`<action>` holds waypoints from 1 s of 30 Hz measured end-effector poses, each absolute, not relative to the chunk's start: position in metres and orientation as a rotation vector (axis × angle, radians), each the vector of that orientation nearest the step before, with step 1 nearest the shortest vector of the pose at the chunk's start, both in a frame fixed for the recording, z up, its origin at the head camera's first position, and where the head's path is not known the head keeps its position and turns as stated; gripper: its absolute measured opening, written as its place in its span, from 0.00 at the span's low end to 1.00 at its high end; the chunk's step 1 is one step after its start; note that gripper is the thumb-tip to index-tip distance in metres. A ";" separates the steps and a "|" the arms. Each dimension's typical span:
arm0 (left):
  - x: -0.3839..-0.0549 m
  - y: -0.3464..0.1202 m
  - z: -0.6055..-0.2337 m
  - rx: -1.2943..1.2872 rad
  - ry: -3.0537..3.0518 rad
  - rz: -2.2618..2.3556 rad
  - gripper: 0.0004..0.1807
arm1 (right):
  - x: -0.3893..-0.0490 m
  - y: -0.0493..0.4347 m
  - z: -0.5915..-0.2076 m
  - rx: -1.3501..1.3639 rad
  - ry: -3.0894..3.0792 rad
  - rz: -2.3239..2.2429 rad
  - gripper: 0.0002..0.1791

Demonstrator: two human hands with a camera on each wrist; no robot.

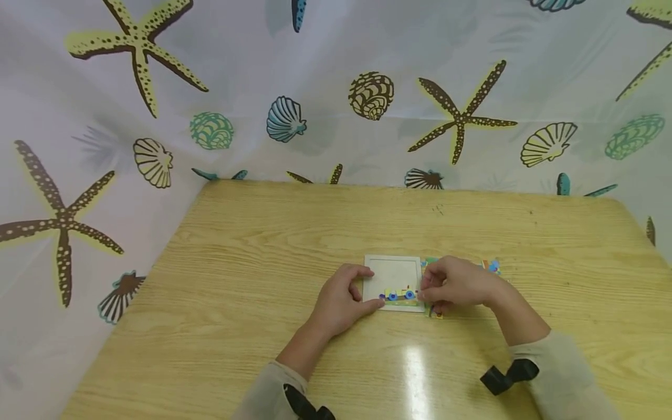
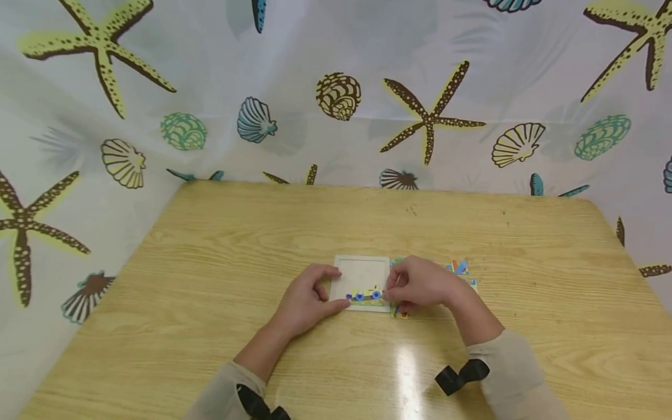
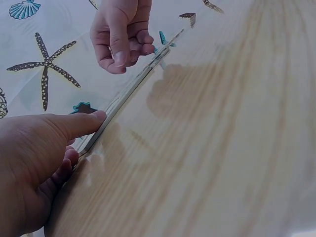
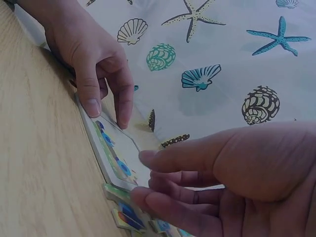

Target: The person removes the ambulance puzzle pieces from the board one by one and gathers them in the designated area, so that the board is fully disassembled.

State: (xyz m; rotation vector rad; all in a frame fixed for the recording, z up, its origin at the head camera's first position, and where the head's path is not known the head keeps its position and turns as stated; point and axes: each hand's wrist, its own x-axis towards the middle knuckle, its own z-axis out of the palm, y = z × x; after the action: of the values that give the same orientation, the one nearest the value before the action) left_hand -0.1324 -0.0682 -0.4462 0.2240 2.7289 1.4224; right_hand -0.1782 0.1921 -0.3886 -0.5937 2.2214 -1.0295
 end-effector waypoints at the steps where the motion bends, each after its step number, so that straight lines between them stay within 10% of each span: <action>1: -0.132 -0.069 -0.446 0.222 2.731 1.421 0.28 | -0.178 0.189 -0.390 -0.606 2.222 -1.051 0.08; 30: -0.133 -0.069 -0.449 0.239 2.738 1.437 0.28 | -0.172 0.159 -0.409 -0.642 2.370 -0.981 0.12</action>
State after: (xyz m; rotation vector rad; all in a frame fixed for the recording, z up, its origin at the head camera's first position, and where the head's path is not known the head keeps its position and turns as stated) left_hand -0.1333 -0.0691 -0.4486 0.2394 2.7380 1.4368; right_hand -0.1719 0.1590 -0.4085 -0.6419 2.3702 -0.9812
